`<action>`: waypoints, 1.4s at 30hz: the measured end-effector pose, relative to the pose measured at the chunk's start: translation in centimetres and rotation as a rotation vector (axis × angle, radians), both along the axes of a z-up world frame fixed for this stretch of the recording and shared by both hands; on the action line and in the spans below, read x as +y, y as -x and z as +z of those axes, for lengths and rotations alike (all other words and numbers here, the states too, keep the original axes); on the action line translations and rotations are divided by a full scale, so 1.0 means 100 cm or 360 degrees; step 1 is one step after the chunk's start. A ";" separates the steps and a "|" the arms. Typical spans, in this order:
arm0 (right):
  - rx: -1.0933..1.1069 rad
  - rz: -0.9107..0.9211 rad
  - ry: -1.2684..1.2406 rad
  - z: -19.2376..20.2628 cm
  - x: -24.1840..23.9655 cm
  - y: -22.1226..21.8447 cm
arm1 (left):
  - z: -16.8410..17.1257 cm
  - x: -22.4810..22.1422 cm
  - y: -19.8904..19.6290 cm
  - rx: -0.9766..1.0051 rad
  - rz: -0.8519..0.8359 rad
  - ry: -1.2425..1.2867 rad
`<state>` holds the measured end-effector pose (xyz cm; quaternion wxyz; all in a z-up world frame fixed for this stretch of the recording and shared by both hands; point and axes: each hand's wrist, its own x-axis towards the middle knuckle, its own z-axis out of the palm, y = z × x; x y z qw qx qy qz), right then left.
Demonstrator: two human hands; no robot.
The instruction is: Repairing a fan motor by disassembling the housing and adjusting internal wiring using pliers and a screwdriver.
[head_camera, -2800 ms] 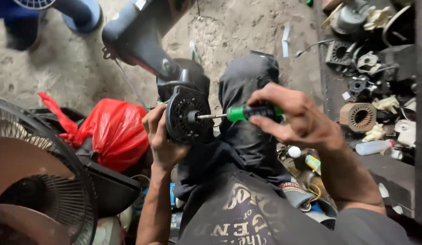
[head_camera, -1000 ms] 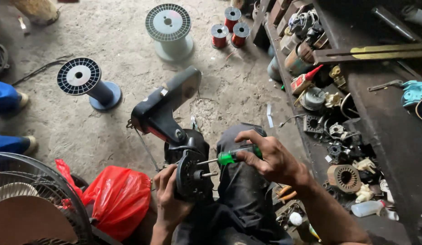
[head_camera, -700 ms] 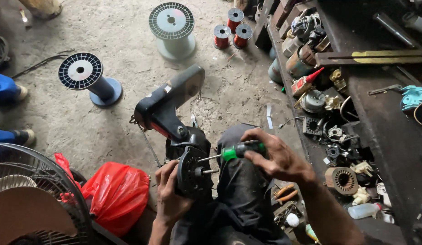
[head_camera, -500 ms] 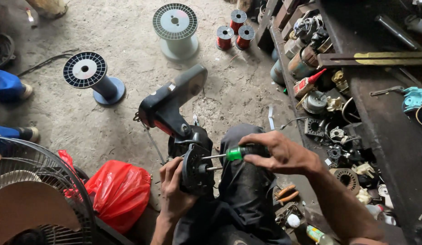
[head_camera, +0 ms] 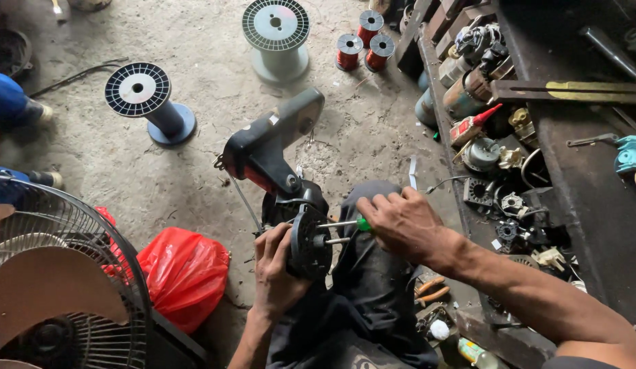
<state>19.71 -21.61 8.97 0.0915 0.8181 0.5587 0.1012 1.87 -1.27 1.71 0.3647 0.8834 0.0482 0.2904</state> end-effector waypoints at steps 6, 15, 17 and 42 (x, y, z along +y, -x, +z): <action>0.0030 -0.0010 0.0129 -0.004 0.003 -0.001 | 0.002 0.001 0.003 0.0014 -0.0020 0.0028; 0.0129 -0.0101 0.0236 -0.003 0.008 -0.011 | 0.009 0.002 -0.002 -0.0009 -0.0001 0.0037; 0.0365 -0.0139 0.0287 -0.005 0.006 -0.013 | 0.008 0.002 0.000 -0.0012 0.0007 0.0031; 0.0353 -0.0048 0.0079 0.013 0.008 -0.009 | 0.002 0.002 -0.001 0.0023 0.0013 -0.0011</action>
